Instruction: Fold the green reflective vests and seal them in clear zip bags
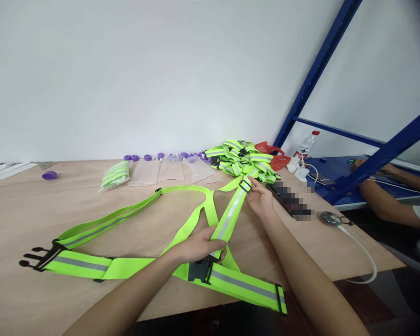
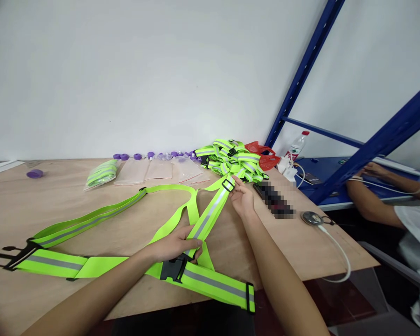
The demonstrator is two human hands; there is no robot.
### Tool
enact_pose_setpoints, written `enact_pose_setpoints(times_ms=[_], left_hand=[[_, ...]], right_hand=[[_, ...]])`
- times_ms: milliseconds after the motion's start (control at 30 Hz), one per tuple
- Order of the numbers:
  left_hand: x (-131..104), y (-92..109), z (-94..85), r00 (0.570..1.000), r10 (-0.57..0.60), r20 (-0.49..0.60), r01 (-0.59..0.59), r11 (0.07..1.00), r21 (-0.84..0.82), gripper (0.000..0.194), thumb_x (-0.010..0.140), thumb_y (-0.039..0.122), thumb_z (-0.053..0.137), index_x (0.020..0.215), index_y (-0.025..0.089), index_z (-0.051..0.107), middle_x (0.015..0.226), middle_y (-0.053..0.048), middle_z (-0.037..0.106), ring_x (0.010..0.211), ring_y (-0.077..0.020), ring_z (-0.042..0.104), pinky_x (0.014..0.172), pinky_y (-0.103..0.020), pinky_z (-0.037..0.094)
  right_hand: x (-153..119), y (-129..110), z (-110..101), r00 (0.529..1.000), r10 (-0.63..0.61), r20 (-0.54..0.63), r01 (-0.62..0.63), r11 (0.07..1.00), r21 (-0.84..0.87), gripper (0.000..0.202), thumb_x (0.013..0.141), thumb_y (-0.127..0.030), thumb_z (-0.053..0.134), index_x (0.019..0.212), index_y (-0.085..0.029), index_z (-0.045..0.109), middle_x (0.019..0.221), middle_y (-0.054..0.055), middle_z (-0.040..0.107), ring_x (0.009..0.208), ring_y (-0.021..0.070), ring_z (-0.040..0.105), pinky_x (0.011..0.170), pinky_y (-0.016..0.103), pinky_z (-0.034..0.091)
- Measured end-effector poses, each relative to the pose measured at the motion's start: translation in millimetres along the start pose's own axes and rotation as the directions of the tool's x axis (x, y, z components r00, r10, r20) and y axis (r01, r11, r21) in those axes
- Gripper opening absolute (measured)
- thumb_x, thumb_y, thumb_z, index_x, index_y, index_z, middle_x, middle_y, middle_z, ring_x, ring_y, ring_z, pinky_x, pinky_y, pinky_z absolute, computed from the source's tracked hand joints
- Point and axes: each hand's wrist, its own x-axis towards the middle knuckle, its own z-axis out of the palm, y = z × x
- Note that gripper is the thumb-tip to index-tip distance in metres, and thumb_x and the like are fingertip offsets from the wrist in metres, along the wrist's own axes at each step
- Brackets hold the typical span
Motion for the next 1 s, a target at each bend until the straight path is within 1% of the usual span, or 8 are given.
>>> enact_pose_setpoints(times_ms=[167, 333, 500, 567, 633, 800, 900, 1000], left_hand=[[-1, 1, 0.1, 1.0, 0.006, 0.001, -0.006, 0.999, 0.048, 0.021, 0.087, 0.037, 0.06, 0.08, 0.018, 0.056, 0.073, 0.001, 0.06, 0.066, -0.0133, 0.055, 0.064, -0.024, 0.044], [-2, 1, 0.5, 1.0, 0.005, 0.019, -0.006, 0.997, 0.082, 0.022, 0.088, 0.037, 0.059, 0.08, 0.018, 0.056, 0.074, 0.001, 0.06, 0.067, -0.0132, 0.057, 0.065, -0.024, 0.046], [-1, -4, 0.4, 0.999, 0.0, 0.034, -0.002, 0.998, 0.066, 0.023, 0.09, 0.039, 0.057, 0.081, 0.018, 0.055, 0.075, 0.0, 0.06, 0.068, -0.0133, 0.057, 0.066, -0.024, 0.045], [-1, -6, 0.4, 0.999, 0.009, 0.036, -0.011, 0.999, 0.053, 0.023, 0.09, 0.038, 0.058, 0.081, 0.018, 0.055, 0.076, 0.0, 0.06, 0.069, -0.0132, 0.057, 0.067, -0.024, 0.045], [0, -7, 0.5, 0.999, 0.018, 0.034, -0.02, 0.999, 0.042, 0.023, 0.09, 0.039, 0.058, 0.08, 0.018, 0.055, 0.076, 0.0, 0.06, 0.07, -0.0132, 0.057, 0.069, -0.024, 0.045], [-1, -7, -0.2, 0.999, 0.007, 0.032, -0.006, 1.0, -0.018, 0.025, 0.088, 0.041, 0.06, 0.082, 0.018, 0.054, 0.073, 0.001, 0.06, 0.065, -0.0132, 0.055, 0.067, -0.026, 0.045], [-1, -6, -1.7, 1.0, -0.007, 0.026, 0.008, 0.998, -0.054, 0.024, 0.086, 0.041, 0.062, 0.083, 0.019, 0.053, 0.073, 0.001, 0.062, 0.066, -0.0141, 0.056, 0.068, -0.027, 0.044], [-1, -4, -2.7, 1.0, -0.008, 0.021, 0.009, 0.999, -0.054, 0.023, 0.085, 0.04, 0.062, 0.081, 0.019, 0.054, 0.073, 0.0, 0.062, 0.069, -0.015, 0.056, 0.07, -0.027, 0.043]], right_hand=[[2, 1, -2, 1.0, -0.009, 0.003, 0.009, 1.0, -0.015, 0.039, 0.068, -0.02, 0.067, 0.107, -0.024, 0.071, 0.112, 0.005, 0.075, 0.11, 0.025, 0.069, 0.086, 0.038, 0.059], [1, -1, 1, 0.999, -0.039, 0.005, 0.039, 0.998, -0.048, 0.031, 0.077, -0.034, 0.071, 0.107, -0.025, 0.071, 0.116, 0.005, 0.075, 0.116, 0.0269, 0.066, 0.094, 0.043, 0.057], [-2, -2, 7, 0.999, -0.036, 0.005, 0.036, 0.999, -0.027, 0.042, 0.07, -0.025, 0.08, 0.111, -0.026, 0.071, 0.114, 0.002, 0.075, 0.11, 0.0227, 0.068, 0.096, 0.038, 0.056], [-3, -1, 8, 0.999, -0.036, 0.0, 0.036, 0.999, -0.027, 0.045, 0.069, -0.026, 0.081, 0.112, -0.026, 0.071, 0.111, 0.002, 0.075, 0.107, 0.0221, 0.069, 0.095, 0.037, 0.056], [-3, 0, 9, 0.998, -0.064, 0.022, 0.066, 0.99, -0.126, 0.046, 0.07, -0.031, 0.08, 0.115, -0.027, 0.07, 0.113, 0.003, 0.075, 0.106, 0.0231, 0.069, 0.094, 0.039, 0.056], [-5, 3, 9, 0.976, -0.14, 0.166, 0.211, 0.787, -0.58, 0.049, 0.07, -0.043, 0.078, 0.115, -0.025, 0.07, 0.111, 0.005, 0.074, 0.103, 0.0262, 0.067, 0.094, 0.044, 0.052], [-9, 0, 10, 0.972, -0.145, 0.183, 0.232, 0.671, -0.704, 0.037, 0.065, -0.039, 0.083, 0.098, -0.025, 0.076, 0.096, 0.005, 0.072, 0.092, 0.0265, 0.065, 0.094, 0.045, 0.049], [-13, -8, 13, 0.963, -0.182, 0.198, 0.266, 0.544, -0.796, 0.025, 0.065, -0.038, 0.082, 0.086, -0.026, 0.077, 0.094, 0.006, 0.066, 0.095, 0.0278, 0.06, 0.096, 0.043, 0.045]])
